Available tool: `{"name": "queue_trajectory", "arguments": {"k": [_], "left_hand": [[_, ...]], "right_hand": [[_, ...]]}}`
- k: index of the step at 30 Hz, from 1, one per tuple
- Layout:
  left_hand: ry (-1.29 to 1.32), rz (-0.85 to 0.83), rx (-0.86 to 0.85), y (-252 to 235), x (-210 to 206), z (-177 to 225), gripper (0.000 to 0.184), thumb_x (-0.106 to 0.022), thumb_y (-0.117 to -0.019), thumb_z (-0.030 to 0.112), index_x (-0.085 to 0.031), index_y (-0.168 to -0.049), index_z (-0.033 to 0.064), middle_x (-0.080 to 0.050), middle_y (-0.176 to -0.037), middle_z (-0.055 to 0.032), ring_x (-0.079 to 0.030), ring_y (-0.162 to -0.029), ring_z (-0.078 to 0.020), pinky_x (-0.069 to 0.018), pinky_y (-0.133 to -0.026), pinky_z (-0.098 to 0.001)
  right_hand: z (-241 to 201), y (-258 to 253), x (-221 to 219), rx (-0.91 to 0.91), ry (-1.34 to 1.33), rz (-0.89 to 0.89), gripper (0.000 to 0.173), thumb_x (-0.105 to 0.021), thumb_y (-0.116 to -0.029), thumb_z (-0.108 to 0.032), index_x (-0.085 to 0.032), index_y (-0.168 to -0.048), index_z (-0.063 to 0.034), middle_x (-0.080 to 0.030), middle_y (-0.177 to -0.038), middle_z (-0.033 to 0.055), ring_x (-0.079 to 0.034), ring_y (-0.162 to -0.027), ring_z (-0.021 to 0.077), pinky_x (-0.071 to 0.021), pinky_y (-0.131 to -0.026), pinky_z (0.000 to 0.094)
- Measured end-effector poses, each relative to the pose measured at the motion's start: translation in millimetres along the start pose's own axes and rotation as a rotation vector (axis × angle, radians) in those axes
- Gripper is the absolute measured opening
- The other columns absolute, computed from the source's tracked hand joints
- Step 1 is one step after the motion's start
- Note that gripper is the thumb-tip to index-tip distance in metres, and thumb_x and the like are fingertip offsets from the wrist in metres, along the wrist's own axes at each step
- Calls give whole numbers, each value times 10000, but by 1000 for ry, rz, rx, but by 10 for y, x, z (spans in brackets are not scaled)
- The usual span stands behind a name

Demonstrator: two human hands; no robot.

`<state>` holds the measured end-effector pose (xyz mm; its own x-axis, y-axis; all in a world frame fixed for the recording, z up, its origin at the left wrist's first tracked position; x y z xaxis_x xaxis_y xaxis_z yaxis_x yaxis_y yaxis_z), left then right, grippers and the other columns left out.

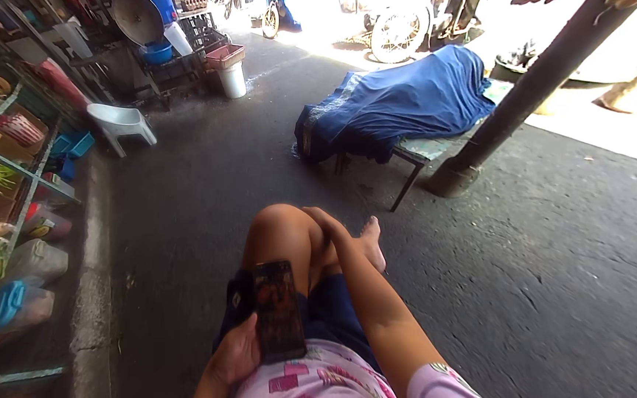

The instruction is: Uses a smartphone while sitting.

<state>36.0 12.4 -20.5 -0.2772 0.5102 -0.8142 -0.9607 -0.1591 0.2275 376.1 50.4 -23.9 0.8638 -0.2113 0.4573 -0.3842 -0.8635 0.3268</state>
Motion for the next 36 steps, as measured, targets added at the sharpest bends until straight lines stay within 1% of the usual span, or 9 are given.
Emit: {"name": "queue_trajectory", "arguments": {"k": [5, 8, 11, 16, 23, 27, 30, 33, 36], "left_hand": [[-5, 6, -3, 0, -6, 2, 470, -645, -957, 454, -661, -1291, 122, -712, -1242, -101, -675, -1176, -193, -517, -1056, -376], [-5, 8, -3, 2, -7, 1, 473, -638, -962, 456, -659, -1296, 122, -710, -1247, -99, -672, -1181, -193, -513, -1060, -379], [-4, 13, 0, 2, -11, -1, 477, -648, -954, 460, -661, -1292, 124, -713, -1239, -100, -676, -1174, -191, -518, -1054, -376], [-12, 40, 4, 3, -26, 6, 485, -665, -943, 459, -655, -1285, 116, -716, -1231, -100, -681, -1164, -191, -523, -1049, -371], [9, 21, 8, 3, -7, 0, 480, -668, -945, 446, -652, -1293, 116, -712, -1239, -104, -679, -1171, -196, -522, -1050, -374], [25, 17, 9, 6, -10, 3, 457, -654, -958, 433, -658, -1286, 115, -712, -1238, -107, -676, -1176, -193, -517, -1057, -369], [23, 10, 7, 4, -11, 4, 460, -659, -955, 432, -661, -1286, 113, -712, -1238, -109, -679, -1171, -197, -518, -1056, -372], [16, 8, 5, 4, -9, 1, 469, -654, -957, 436, -652, -1297, 113, -710, -1243, -108, -675, -1177, -195, -515, -1059, -370], [18, 13, 4, 3, -8, 0, 468, -655, -957, 436, -653, -1293, 110, -710, -1242, -109, -676, -1176, -196, -516, -1057, -370]], "right_hand": [[-59, 105, 13, -28, -31, 22, 421, -371, -1095, -262, -667, -1192, 21, -659, -1209, 217, -624, -1149, 294, -466, -1003, 480], [-49, 82, 20, -1, -1, 11, 421, -362, -1096, -248, -666, -1168, 34, -658, -1185, 229, -622, -1134, 314, -460, -988, 511], [-61, 89, 21, 30, 21, 3, 401, -365, -1095, -214, -666, -1177, 38, -657, -1200, 233, -619, -1150, 319, -457, -1004, 504], [-70, 113, 20, -9, -29, 17, 438, -351, -1101, -248, -658, -1182, 54, -647, -1207, 244, -612, -1147, 319, -450, -1005, 503], [-84, 129, 20, -8, -36, 12, 425, -357, -1101, -241, -656, -1193, 47, -645, -1216, 240, -611, -1152, 312, -449, -1007, 494], [-103, 203, 6, -77, -52, 39, 426, -376, -1090, -295, -666, -1211, -7, -662, -1217, 193, -637, -1126, 260, -481, -991, 446], [-182, 279, 6, -93, -73, 74, 398, -392, -1094, -261, -647, -1235, 11, -642, -1232, 209, -622, -1120, 259, -469, -1000, 422], [-155, 246, 5, -77, -67, 58, 408, -374, -1096, -264, -657, -1215, 6, -654, -1220, 203, -631, -1120, 260, -476, -992, 436], [-238, 321, 14, -80, -70, 76, 381, -393, -1095, -230, -645, -1223, 25, -641, -1222, 215, -620, -1111, 262, -469, -989, 416]]}}
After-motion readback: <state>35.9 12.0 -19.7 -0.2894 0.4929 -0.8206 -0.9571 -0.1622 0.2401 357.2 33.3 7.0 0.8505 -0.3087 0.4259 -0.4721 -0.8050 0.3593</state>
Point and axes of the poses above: each hand's wrist, its own y-axis away from the middle knuckle, its own x-axis out of the back of the hand, z = x × y, the point moved 4 cm from there along -y, towards the middle knuckle
